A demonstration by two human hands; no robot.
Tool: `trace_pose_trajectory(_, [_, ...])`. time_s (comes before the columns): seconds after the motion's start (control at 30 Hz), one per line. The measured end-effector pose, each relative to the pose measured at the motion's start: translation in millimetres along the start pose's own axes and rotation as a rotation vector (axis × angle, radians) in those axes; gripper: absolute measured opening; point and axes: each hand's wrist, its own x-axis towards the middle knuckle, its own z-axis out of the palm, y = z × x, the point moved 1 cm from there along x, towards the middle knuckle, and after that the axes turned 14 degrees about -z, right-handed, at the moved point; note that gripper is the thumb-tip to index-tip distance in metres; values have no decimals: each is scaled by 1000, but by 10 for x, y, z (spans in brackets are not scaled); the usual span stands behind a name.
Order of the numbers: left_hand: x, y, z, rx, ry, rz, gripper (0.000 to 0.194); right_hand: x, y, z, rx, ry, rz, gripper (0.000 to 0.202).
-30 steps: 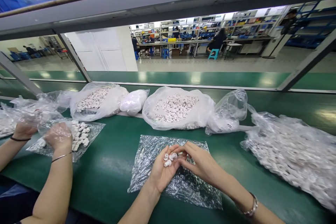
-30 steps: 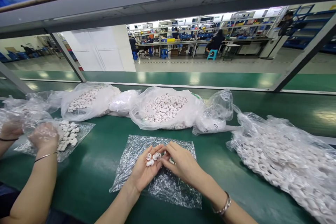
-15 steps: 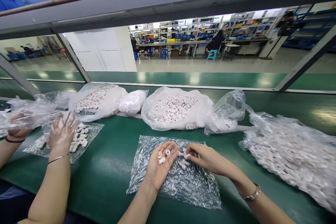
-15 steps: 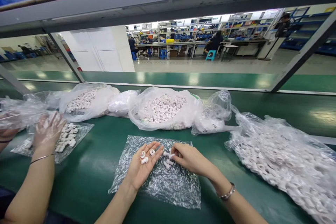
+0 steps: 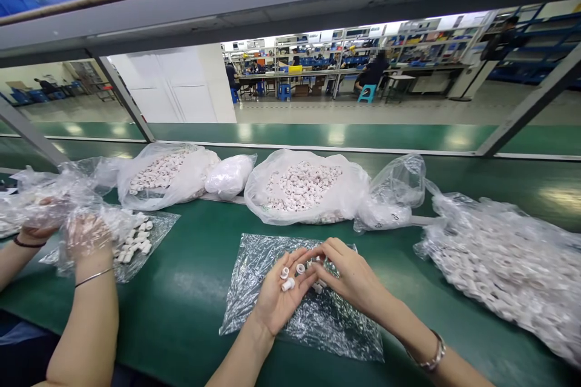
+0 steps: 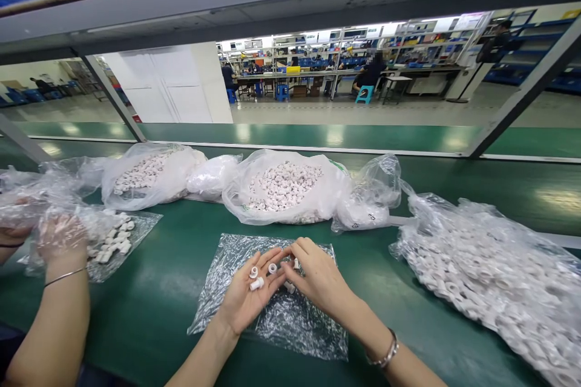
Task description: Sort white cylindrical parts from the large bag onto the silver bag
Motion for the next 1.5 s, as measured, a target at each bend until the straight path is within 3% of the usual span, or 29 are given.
trace_pose_trajectory(0.1, [41,-68,-28,15,-12,-56,40,-18,-17,147,-80,-57,23,13])
trace_pose_trajectory(0.2, [64,-99,-46,4,-7,-89,40,-32,16,215,1,-68,87,18])
trace_pose_trajectory(0.43, [45,38,-97,-59,62,-79,38,13,301,-133,437,-46,205,25])
trace_pose_trajectory(0.53, [66,66,-164,-42,117,-46,30,-7,433,-240,404,-108,208,28])
trace_pose_trajectory(0.73, [90,11,-185,127,48,-63,40,-93,535,-220,188,-248,230,22])
trace_pose_trajectory(0.83, [79,-19,-142,260,41,-87,47,-96,493,-188,54,-306,239,18])
trace_pose_trajectory(0.9, [75,-41,-116,330,44,-105,51,-74,408,-175,20,-243,213,14])
trace_pose_trajectory(1.0, [77,-82,-99,393,77,-140,55,-32,188,-147,146,-128,114,14])
trace_pose_trajectory(1.2, [66,-161,-92,555,178,-188,58,-6,-130,-32,276,-170,-30,8])
trace_pose_trajectory(1.3, [43,-128,-88,623,272,-60,56,-4,-52,43,292,-97,7,18])
trace_pose_trajectory(1.4, [8,1,-95,562,406,267,42,-17,88,171,248,-26,55,16])
trace_pose_trajectory(1.43, [-1,53,-101,496,417,340,37,-26,126,224,209,-26,50,13])
trace_pose_trajectory(1.5, [-4,147,-113,318,373,348,31,-43,176,321,117,-38,17,8])
